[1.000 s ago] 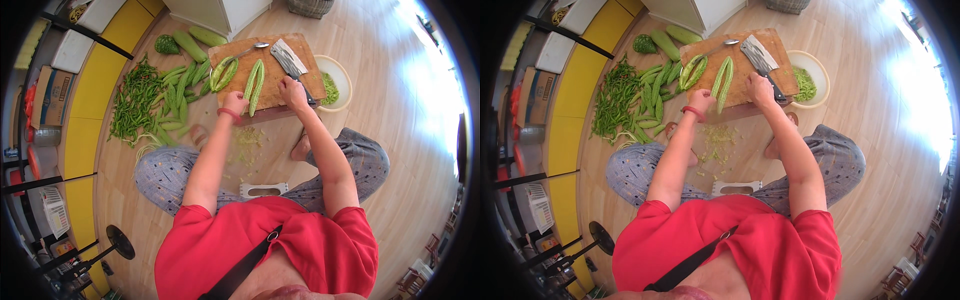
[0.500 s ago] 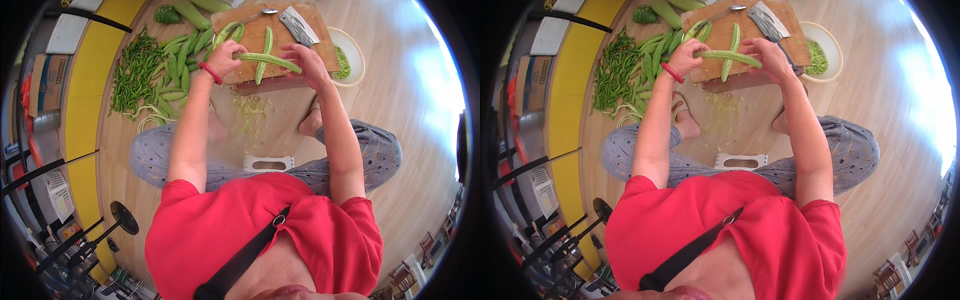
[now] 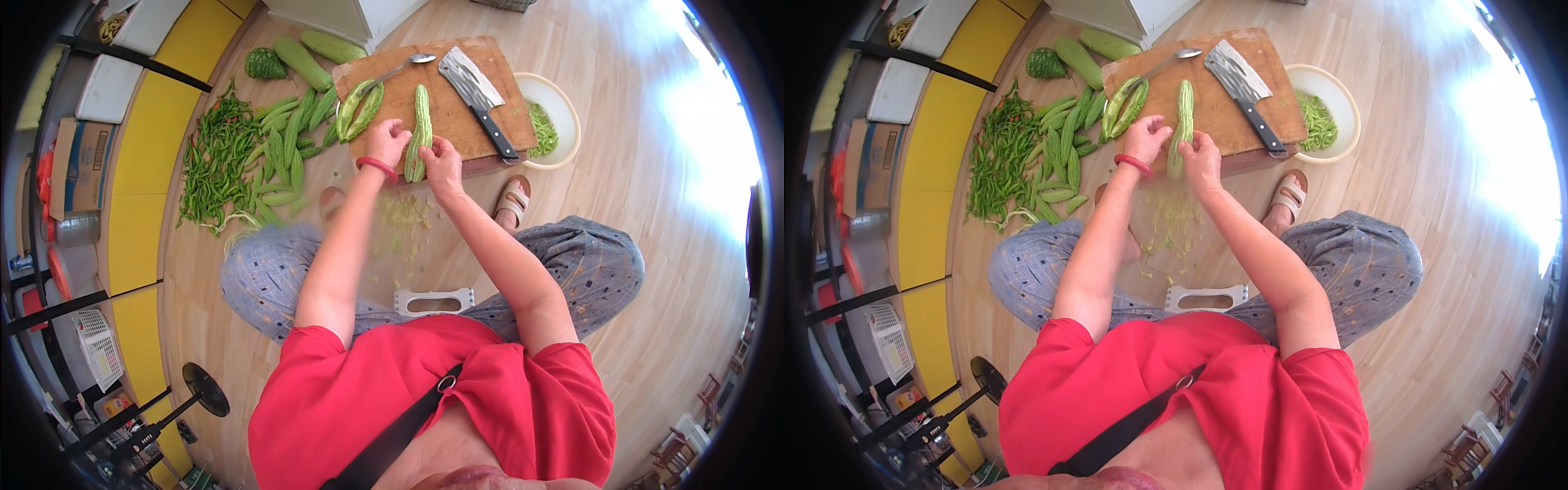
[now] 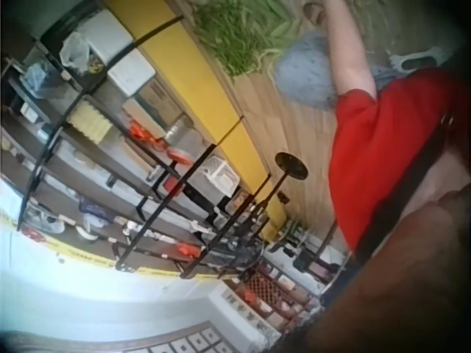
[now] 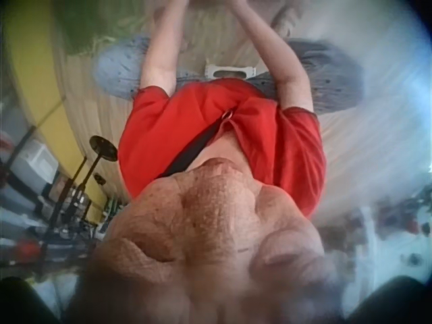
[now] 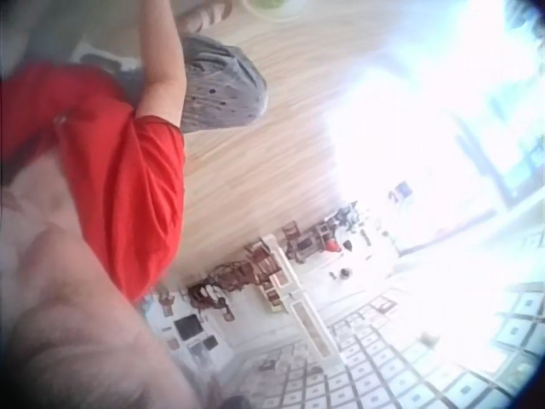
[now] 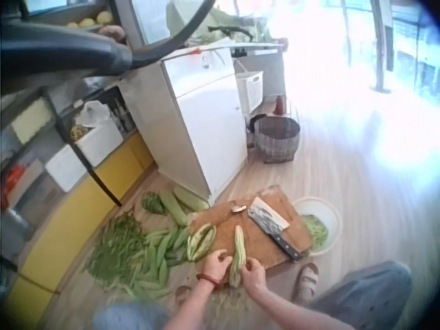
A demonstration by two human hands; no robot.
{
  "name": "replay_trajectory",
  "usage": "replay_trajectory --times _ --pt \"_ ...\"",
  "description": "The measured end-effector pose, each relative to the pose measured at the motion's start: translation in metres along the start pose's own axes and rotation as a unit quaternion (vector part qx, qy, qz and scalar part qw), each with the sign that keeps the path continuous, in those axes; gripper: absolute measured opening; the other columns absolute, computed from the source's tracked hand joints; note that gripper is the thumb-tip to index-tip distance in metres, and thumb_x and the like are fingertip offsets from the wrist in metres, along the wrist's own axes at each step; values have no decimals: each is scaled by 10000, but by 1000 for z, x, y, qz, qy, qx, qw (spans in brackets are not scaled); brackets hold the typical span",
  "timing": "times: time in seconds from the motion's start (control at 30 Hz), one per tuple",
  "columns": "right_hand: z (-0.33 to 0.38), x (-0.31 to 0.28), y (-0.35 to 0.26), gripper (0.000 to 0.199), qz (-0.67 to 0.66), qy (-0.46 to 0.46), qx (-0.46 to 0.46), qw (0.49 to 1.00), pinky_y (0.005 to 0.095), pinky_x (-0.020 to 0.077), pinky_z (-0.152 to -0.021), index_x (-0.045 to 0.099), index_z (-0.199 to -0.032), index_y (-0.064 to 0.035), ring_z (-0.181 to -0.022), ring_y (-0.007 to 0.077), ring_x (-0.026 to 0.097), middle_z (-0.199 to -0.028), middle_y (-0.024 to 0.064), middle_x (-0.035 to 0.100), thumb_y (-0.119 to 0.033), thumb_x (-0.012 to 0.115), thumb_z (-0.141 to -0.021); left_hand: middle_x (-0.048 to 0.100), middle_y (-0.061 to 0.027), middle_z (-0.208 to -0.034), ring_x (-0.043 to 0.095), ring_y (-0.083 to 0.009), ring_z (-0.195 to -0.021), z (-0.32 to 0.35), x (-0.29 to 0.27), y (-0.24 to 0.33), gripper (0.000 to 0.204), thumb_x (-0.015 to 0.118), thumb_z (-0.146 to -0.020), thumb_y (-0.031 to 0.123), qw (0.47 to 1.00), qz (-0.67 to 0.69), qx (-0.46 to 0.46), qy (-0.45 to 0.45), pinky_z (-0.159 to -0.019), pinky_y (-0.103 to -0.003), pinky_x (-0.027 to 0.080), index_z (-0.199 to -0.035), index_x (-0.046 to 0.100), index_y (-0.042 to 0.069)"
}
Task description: The person slices a bitter melon on a wooden cutting board using a knife, then scoops out the seeds with a spoon before slicing it into small pieces and placing them into a bowl.
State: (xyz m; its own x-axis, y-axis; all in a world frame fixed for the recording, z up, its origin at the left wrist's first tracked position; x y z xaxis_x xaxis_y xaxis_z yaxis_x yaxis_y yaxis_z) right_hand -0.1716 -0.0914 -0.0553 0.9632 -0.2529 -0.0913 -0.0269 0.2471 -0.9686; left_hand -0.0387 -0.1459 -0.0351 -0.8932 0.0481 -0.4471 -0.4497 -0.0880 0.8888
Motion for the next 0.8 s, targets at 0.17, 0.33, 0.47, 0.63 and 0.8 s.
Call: replay_trajectory --times 0.17,0.33,0.47,0.63,0.8 --pt "-1 5 10 298 10 1 41 999 302 468 -646 579 -1055 9 -730 185 597 -806 117 632 -171 566 -818 631 -59 -824 578 -103 -684 6 20 9 349 671 -765 107 996 86 -3 -36 -626 -245 482 -1061 569 -47" --pt "8 4 -24 221 292 -72 -90 950 359 489 -623 621 -941 -19 -660 235 599 -772 134 626 -183 526 -828 638 -110 -852 614 -185 -728 0 21 9 405 683 -692 101 991 -82 102 11 -665 -303 496 -1066 578 -16" --pt "4 -22 -63 217 466 -84 -114 873 413 463 -781 606 -879 -34 -925 333 543 -943 194 558 -214 504 -814 606 -142 -899 603 -258 -763 7 24 16 426 681 -661 125 974 -183 129 31 -699 -337 491 -1055 583 -5" --pt "-42 -78 -85 391 576 81 -198 789 428 455 -774 522 -1090 -60 -952 322 496 -971 151 521 -211 609 -740 579 -151 -943 583 -274 -811 23 42 34 452 693 -664 151 986 -130 99 20 -720 -349 480 -1065 568 -17" --pt "-68 -97 -69 537 568 -36 -128 812 429 447 -822 430 -1221 -66 -986 370 508 -1064 213 504 -225 614 -742 562 -146 -1007 560 -296 -889 33 48 52 376 657 -731 166 990 -113 85 -19 -795 -363 453 -1050 573 -15"
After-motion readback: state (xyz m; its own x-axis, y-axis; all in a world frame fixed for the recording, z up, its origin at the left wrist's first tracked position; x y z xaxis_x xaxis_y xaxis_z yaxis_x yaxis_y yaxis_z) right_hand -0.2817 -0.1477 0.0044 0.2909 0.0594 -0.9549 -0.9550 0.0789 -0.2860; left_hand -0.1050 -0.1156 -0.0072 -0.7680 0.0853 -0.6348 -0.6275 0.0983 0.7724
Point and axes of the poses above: each hand's wrist, its own z-axis away from the middle knuckle, its own x-axis out of the palm, y = z × x, the point moved 3 cm from there along -z, towards the middle knuckle
